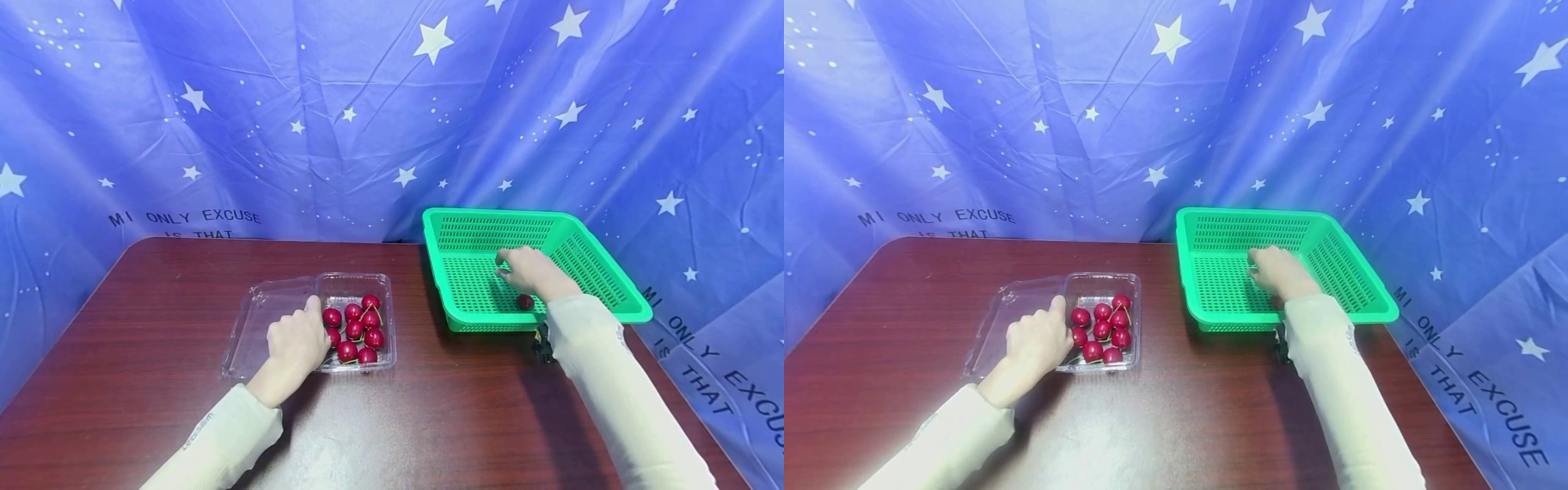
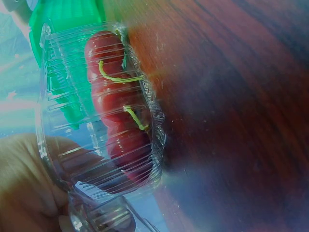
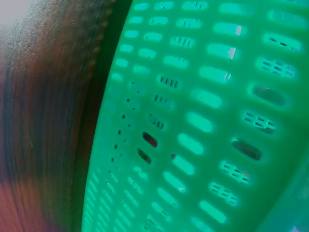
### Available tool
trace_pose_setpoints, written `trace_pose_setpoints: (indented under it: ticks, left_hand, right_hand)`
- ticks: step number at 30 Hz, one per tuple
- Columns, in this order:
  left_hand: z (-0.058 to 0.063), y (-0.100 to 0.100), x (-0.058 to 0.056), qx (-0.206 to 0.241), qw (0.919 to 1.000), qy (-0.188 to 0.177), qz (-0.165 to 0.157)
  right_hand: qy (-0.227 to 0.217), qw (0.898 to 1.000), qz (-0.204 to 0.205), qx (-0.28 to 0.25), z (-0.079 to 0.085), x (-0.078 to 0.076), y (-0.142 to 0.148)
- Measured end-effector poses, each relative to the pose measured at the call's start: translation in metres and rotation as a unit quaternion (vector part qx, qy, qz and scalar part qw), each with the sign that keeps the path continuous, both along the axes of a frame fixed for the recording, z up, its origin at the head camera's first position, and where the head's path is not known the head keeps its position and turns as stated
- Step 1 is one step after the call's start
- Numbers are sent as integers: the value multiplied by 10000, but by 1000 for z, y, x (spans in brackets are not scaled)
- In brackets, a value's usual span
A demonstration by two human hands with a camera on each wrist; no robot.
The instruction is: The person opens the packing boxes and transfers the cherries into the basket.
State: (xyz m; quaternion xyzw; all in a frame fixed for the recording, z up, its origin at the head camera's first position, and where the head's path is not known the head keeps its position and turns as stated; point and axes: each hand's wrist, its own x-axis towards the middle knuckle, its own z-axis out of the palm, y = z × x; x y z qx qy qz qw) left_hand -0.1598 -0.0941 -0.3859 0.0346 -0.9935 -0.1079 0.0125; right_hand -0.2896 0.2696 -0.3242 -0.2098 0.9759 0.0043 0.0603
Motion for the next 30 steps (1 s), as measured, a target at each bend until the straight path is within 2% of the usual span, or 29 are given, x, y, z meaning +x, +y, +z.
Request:
trace_pose_setpoints:
  ticks: [7,17,23,30]
  left_hand:
    - [0,0,0,17,10000,-70,15]
    - [-2,0,0,-18,9999,124,4]
    - [-1,0,0,-31,10000,44,3]
    - [0,0,-1,-30,10000,-32,20]
  right_hand:
    - [-61,10000,-58,-48,5,0,-3]
    - [48,9999,-39,-94,13,-4,-6]
    - [83,9999,-54,-104,20,-6,-11]
    - [148,9992,-42,-356,24,-9,-19]
